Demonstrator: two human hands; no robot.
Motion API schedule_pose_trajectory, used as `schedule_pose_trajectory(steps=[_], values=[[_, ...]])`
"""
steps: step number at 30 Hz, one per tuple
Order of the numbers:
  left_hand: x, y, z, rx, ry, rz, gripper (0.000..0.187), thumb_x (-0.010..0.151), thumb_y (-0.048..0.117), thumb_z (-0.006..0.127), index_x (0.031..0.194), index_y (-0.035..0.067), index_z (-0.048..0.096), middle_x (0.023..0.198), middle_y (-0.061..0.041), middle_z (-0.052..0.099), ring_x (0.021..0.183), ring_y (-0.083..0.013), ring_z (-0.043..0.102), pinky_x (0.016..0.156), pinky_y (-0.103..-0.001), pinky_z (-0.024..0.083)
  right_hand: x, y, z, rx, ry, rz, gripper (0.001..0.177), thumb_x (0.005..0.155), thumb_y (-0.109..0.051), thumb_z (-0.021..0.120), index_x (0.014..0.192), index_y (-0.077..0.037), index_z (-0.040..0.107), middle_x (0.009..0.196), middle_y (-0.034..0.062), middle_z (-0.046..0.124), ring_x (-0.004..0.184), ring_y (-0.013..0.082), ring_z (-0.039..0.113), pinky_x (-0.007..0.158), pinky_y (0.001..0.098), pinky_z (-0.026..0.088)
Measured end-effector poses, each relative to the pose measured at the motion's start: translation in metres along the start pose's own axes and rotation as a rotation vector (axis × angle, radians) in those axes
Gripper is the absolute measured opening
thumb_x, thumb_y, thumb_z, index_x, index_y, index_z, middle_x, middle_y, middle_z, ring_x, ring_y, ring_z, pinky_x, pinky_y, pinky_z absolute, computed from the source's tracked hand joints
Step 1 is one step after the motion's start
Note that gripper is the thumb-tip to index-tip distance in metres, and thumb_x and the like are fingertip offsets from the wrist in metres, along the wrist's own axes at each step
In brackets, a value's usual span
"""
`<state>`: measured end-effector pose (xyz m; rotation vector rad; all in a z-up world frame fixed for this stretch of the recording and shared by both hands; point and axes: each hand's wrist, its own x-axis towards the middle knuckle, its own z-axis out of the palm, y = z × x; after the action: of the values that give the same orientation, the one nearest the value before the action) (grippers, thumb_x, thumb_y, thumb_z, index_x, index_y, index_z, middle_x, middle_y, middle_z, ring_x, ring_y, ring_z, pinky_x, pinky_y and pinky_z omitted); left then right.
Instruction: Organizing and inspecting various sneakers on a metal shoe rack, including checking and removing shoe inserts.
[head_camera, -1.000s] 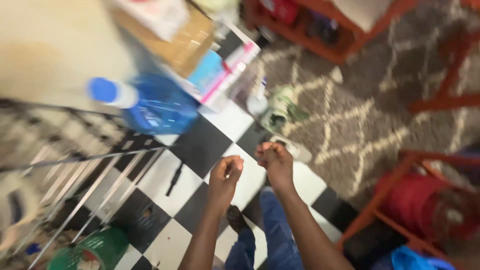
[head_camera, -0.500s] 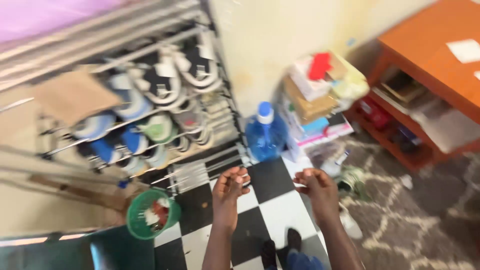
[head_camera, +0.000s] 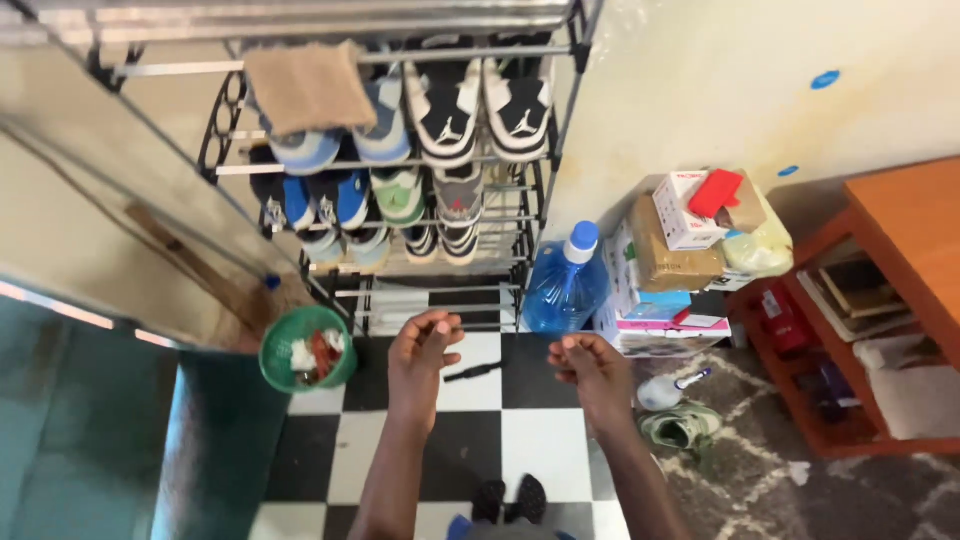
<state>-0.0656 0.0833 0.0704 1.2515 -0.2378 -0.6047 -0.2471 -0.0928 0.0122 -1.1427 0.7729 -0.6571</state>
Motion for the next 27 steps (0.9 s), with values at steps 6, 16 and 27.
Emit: schedule_pose_trajectory(steps=[6,16,27], values=[[-0.020,-0.013,-0.010,0.053,0.075,-0.076,0.037,0.094,0.032,0.068,0.120,0.006,0.064,0.114,-0.008,0.075,0.100,-0.0159,0.072,0.078,-0.031,0.055,-0.001,0.016,0.013,-0.038,-0.138,0.078,0.030,0.096,-0.033,0.069,0.106,-0.005,0.070,0.101,0.0079,0.076,0.089,0.0159,0.072,0.073,0.0309,0.056],[-0.031,-0.001,-0.077,0.062,0.213,-0.080,0.036,0.095,0.033,0.066,0.119,0.006,0.065,0.114,-0.007,0.075,0.099,-0.0148,0.071,0.078,-0.030,0.054,-0.003,0.031,0.097,-0.267,-0.358,0.183,0.033,0.096,-0.035,0.067,0.108,-0.005,0.071,0.102,0.0059,0.076,0.091,0.0142,0.072,0.075,0.0286,0.056],[0.040,0.006,-0.199,-0.033,0.106,-0.008,0.038,0.094,0.033,0.069,0.120,0.005,0.066,0.111,-0.007,0.074,0.095,-0.0150,0.069,0.072,-0.029,0.051,-0.009,0.083,0.249,-0.495,-0.400,0.204,0.039,0.093,-0.031,0.066,0.122,-0.005,0.072,0.100,0.0022,0.076,0.086,0.0104,0.074,0.069,0.0269,0.054]])
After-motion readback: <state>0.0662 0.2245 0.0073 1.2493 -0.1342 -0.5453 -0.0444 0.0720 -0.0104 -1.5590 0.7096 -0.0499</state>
